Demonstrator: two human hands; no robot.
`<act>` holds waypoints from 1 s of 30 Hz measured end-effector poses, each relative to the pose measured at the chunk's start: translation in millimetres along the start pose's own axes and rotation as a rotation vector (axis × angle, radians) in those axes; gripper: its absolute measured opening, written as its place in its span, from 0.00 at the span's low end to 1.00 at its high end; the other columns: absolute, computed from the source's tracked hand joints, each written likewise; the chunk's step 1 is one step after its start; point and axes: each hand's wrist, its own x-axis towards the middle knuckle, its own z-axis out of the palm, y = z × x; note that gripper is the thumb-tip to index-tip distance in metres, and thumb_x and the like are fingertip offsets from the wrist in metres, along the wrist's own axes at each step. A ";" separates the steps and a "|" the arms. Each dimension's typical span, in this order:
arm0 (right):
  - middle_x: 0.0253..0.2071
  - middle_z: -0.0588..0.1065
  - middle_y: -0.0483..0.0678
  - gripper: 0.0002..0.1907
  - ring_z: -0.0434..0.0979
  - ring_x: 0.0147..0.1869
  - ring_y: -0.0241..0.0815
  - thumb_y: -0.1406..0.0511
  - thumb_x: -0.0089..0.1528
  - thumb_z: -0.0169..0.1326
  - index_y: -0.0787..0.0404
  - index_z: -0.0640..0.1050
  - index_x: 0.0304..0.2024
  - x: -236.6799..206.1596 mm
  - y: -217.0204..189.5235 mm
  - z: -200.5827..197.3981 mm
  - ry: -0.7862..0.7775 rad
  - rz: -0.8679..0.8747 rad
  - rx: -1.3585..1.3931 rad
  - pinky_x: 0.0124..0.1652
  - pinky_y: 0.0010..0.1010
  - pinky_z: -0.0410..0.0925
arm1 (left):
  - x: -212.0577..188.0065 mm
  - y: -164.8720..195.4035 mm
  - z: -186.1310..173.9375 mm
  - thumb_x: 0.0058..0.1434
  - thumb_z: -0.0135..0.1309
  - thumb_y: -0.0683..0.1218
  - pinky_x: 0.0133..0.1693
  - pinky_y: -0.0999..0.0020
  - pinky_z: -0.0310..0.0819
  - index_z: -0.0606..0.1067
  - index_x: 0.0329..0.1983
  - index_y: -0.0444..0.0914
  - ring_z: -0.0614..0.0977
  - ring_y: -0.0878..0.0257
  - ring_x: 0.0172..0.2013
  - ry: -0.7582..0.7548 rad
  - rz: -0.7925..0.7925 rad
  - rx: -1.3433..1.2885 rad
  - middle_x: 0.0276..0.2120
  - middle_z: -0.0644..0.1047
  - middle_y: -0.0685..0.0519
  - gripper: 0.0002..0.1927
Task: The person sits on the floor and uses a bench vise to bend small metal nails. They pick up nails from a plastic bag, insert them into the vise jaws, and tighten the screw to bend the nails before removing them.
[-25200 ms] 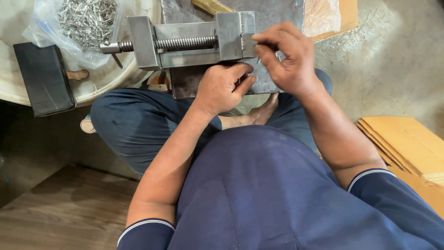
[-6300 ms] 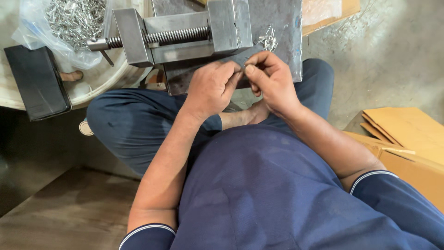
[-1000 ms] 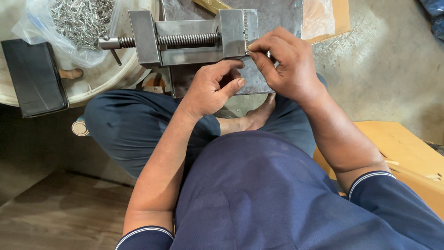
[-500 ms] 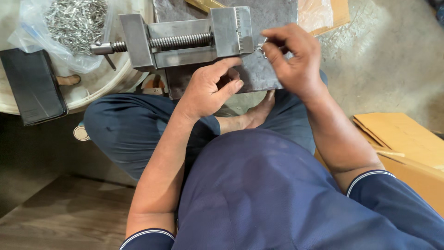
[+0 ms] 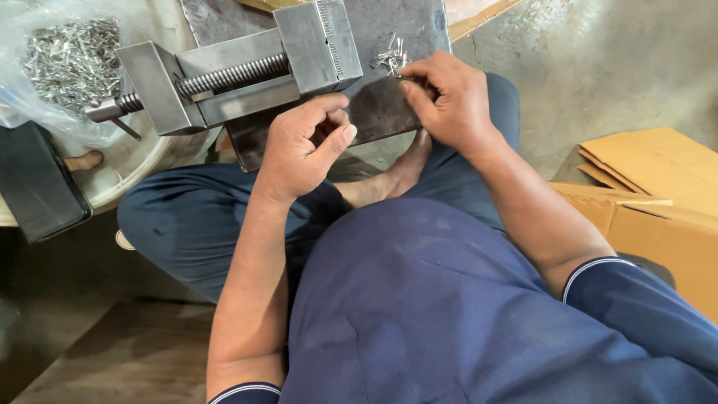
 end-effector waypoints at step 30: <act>0.33 0.74 0.41 0.06 0.70 0.33 0.29 0.66 0.71 0.56 0.62 0.74 0.47 4.1 -46.1 28.3 -0.265 0.360 0.793 0.34 0.20 0.66 | 4.8 0.3 -4.7 0.72 0.52 0.45 0.34 0.65 0.73 0.74 0.38 0.35 0.81 0.58 0.30 -0.027 0.013 0.089 0.28 0.78 0.49 0.09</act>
